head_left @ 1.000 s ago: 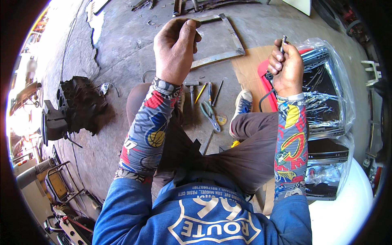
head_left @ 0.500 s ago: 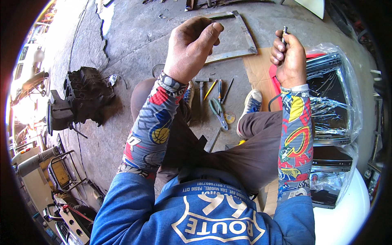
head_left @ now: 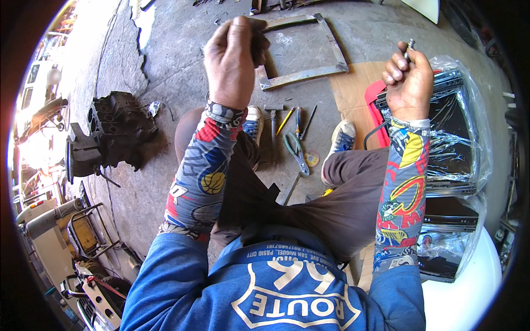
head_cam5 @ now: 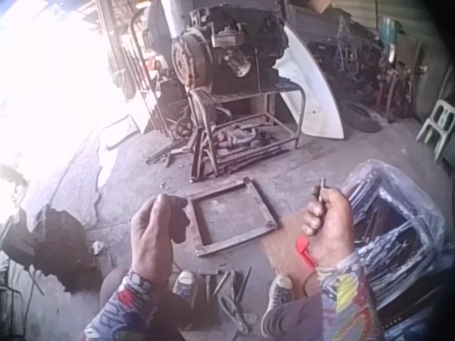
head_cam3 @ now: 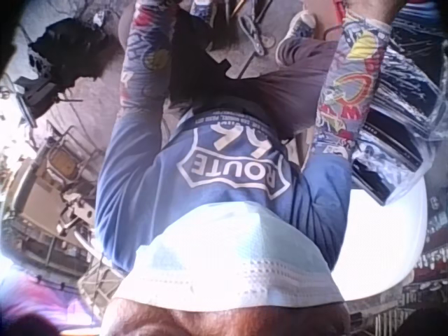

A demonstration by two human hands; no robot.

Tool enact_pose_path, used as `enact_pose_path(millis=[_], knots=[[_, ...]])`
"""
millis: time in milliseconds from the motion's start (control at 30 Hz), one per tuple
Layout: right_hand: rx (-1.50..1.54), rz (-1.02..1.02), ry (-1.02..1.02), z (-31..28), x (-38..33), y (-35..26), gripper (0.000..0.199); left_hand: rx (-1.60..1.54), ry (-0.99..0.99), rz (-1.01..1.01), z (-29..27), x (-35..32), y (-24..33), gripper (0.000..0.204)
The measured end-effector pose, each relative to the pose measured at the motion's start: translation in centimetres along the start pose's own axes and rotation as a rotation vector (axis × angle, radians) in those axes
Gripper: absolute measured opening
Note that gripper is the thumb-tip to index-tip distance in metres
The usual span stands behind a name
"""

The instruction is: The person sits on the floor and uses a hammer and chisel to shape and fit metal pieces into a rectangular frame. They repeatedly adjust the pieces and strike them to align the corners.

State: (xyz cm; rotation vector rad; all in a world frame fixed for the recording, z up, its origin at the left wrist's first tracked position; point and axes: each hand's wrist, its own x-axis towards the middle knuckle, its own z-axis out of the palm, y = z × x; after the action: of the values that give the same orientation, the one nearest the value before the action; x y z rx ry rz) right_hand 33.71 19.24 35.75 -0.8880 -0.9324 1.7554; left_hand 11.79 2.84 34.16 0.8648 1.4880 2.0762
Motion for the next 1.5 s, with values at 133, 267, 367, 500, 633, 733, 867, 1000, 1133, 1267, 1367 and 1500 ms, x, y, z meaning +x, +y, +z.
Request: enact_pose_path(millis=[133, 267, 367, 500, 633, 733, 867, 1000, 1133, 1267, 1367, 1500], knots=[[0.074, -0.025, 0.056, -1.2, 0.1, -0.9, 0.019, -0.103, 0.089, 0.063, -0.9, 0.6, -0.3, 0.041], [0.118, -0.076, 0.082, -2.7, -0.4, -1.5, 0.019, 0.003, 0.129, 0.027, -1.7, 0.5, -0.8, 0.039], [0.18, -0.065, 0.059, -3.7, -0.8, -1.9, 0.019, 0.112, 0.134, -0.105, -2.7, 0.4, -0.9, 0.04], [0.333, -0.005, -0.017, -5.0, -1.8, -3.3, 0.016, 0.138, 0.116, -0.3, -4.5, 0.6, -0.5, 0.042], [0.342, -0.133, 0.021, -5.8, -2.6, -5.5, 0.016, 0.243, 0.117, -0.299, -5.0, 1.2, -0.8, 0.043], [0.309, -0.134, -0.006, -5.0, -2.1, -6.1, 0.015, 0.415, 0.022, -0.267, -4.3, 1.9, -1.1, 0.044], [0.396, 0.033, 0.078, -3.2, -1.9, -5.5, 0.016, 0.572, -0.131, -0.349, -2.7, 2.6, -1.6, 0.034], [0.384, 0.078, 0.027, -2.4, -0.8, -5.0, 0.019, 0.728, -0.412, -0.422, -1.5, 3.0, -2.7, 0.021], [0.462, 0.176, 0.0, -1.7, 0.2, -4.9, 0.022, 0.987, -0.774, -0.397, -0.9, 3.1, -3.5, 0.033], [0.457, 0.23, -0.073, -0.8, 0.4, -4.5, 0.024, 1.055, -0.9, -0.341, -0.7, 2.7, -3.4, 0.034], [0.469, 0.25, -0.099, -0.3, -0.1, -4.2, 0.022, 0.979, -0.882, -0.243, -1.1, 2.4, -3.0, 0.035], [0.489, 0.272, -0.16, -0.3, 0.0, -3.3, 0.021, 1.076, -0.939, -0.224, -1.9, 1.7, -2.5, 0.034]])
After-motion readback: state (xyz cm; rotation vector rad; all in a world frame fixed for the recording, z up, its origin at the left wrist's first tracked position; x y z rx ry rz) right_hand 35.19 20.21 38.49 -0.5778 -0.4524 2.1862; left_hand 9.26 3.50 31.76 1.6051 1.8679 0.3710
